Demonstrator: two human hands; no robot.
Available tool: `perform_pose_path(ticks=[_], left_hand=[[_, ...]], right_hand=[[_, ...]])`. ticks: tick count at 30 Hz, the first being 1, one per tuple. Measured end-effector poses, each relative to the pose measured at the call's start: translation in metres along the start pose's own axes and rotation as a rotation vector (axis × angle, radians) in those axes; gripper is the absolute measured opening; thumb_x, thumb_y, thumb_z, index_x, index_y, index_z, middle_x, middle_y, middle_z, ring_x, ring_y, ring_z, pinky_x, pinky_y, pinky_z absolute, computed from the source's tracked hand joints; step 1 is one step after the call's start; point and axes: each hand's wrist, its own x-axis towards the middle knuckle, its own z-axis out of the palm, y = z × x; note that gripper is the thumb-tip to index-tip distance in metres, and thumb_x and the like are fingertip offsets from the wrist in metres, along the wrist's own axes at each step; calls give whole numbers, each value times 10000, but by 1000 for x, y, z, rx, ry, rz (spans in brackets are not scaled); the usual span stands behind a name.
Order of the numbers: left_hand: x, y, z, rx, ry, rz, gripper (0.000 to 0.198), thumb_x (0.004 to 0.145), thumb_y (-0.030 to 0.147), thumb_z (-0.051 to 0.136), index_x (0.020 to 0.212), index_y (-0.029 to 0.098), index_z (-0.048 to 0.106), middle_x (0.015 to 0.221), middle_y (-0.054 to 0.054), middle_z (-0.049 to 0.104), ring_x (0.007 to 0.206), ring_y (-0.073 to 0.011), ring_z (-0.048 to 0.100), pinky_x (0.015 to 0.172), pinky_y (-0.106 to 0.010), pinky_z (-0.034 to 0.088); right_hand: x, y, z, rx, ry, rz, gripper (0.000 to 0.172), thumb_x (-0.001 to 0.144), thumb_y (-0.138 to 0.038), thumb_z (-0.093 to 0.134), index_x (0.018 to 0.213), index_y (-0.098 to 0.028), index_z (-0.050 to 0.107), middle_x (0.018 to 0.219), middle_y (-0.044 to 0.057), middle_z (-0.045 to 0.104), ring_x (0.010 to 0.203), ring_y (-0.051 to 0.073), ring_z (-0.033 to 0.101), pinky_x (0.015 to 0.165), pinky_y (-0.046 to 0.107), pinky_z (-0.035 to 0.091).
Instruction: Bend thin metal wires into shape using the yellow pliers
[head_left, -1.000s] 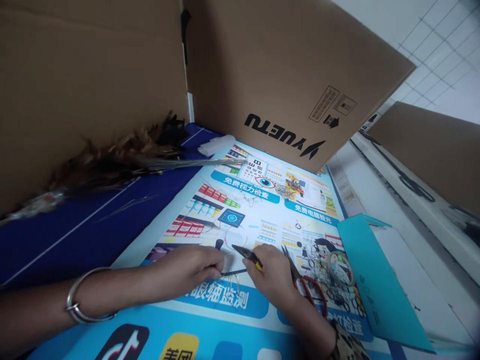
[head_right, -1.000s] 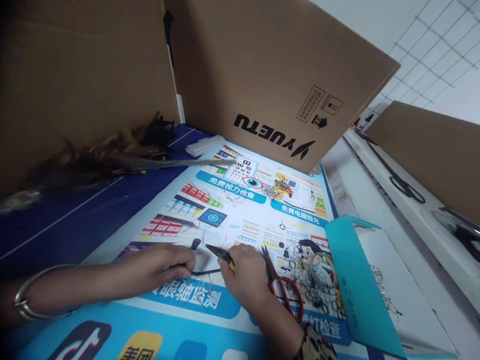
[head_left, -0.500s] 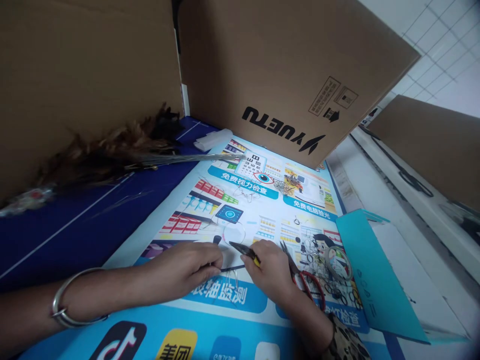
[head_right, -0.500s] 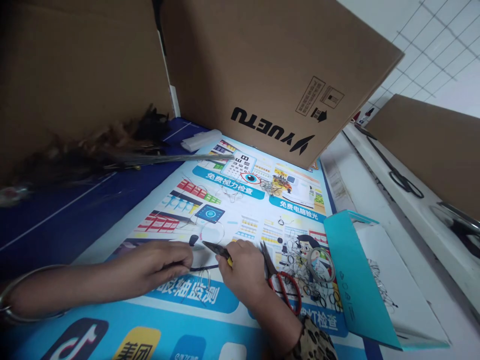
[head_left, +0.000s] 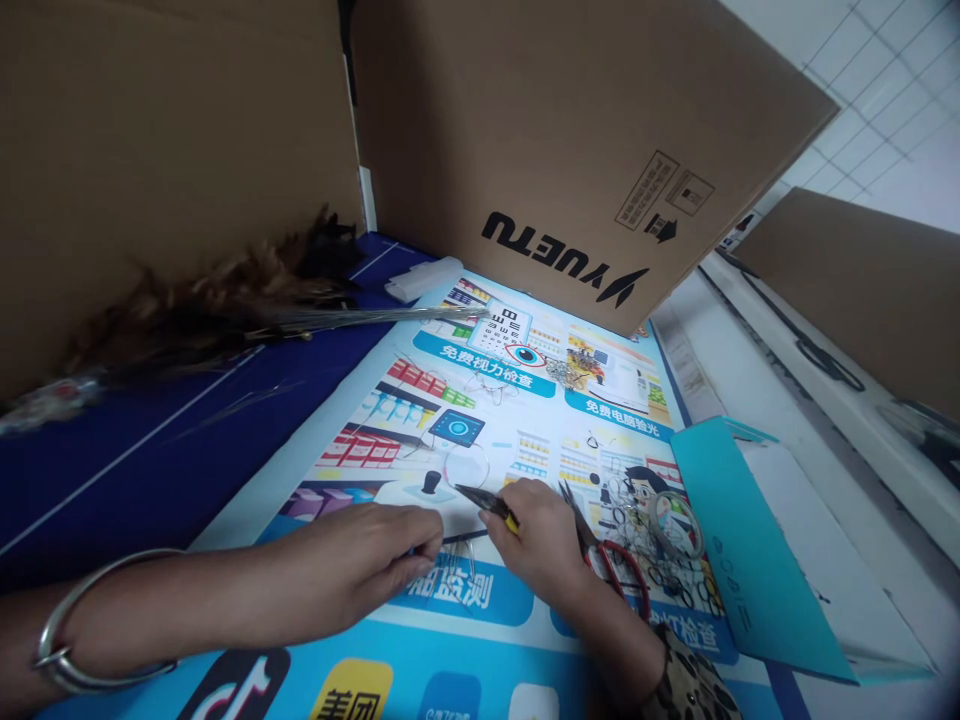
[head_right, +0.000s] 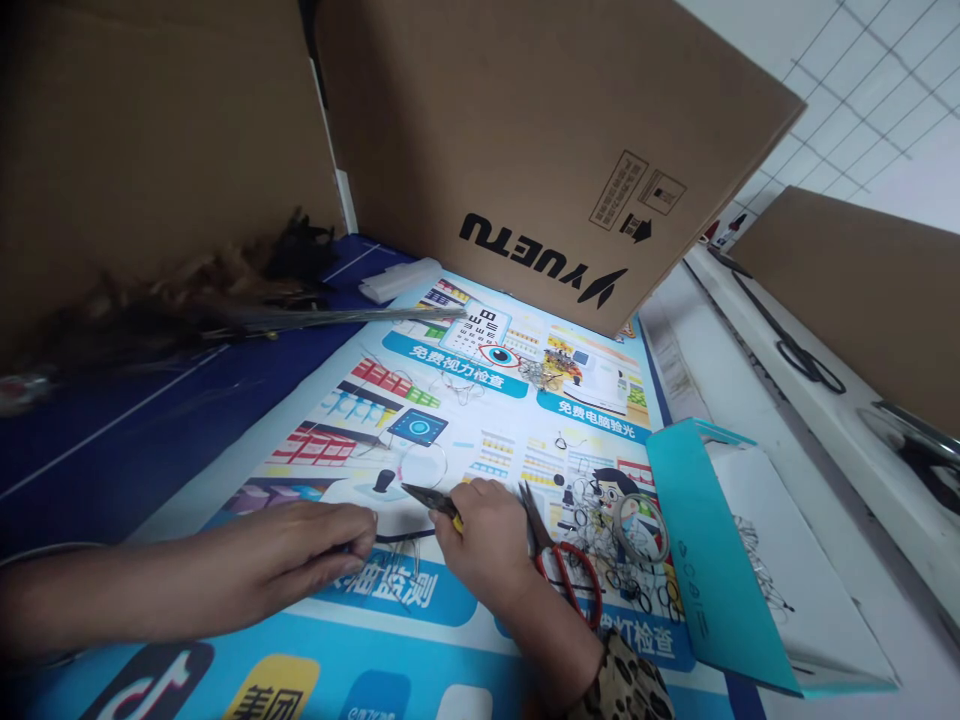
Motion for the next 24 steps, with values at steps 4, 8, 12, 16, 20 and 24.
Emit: perform_pose_path(ticks=[4,8,12,16,20,24], left_hand=[[4,-3,0,12,34,-26,151,921,245,395,817,217,501,708,17,568,652,-159,527,562,-246,300],[9,-10,0,28,106,20,177,925,237,407,830,201,553,775,-9,598,730,-172,557,632,-248,348],[12,-20,3,9,168,104,241,957,242,371,924,208,608,865,-30,608,830,-186,572,724,-262,388],[15,-26,6,-67,275,148,230,964,221,349,1025,216,571,950,-30,600,906,-183,560,788,-265,402],[17,-27,6,-107,293,59,142,940,216,373,946,197,514,864,-11,563,784,-165,543,700,-254,412],[18,-28,7,-93,289,34,126,924,198,378,961,202,498,878,-11,565,791,-173,547,699,-269,415]], right_hand=[[1,3,3,53,18,-24,188,882,-348,578,792,-185,550,826,27,599,779,160,515,626,242,311],[1,5,6,83,49,-58,193,881,-345,581,785,-181,551,814,34,593,778,164,516,641,244,322],[1,5,7,84,57,-78,169,854,-315,612,769,-181,555,800,28,592,771,163,517,640,250,321],[1,4,6,88,68,-93,157,833,-304,627,761,-181,561,791,24,588,763,162,516,633,254,319],[1,5,4,98,59,-138,154,825,-296,626,745,-180,564,763,21,573,746,159,511,639,257,322],[1,6,4,111,36,-160,151,833,-296,616,746,-180,571,756,23,571,736,157,511,627,255,318]])
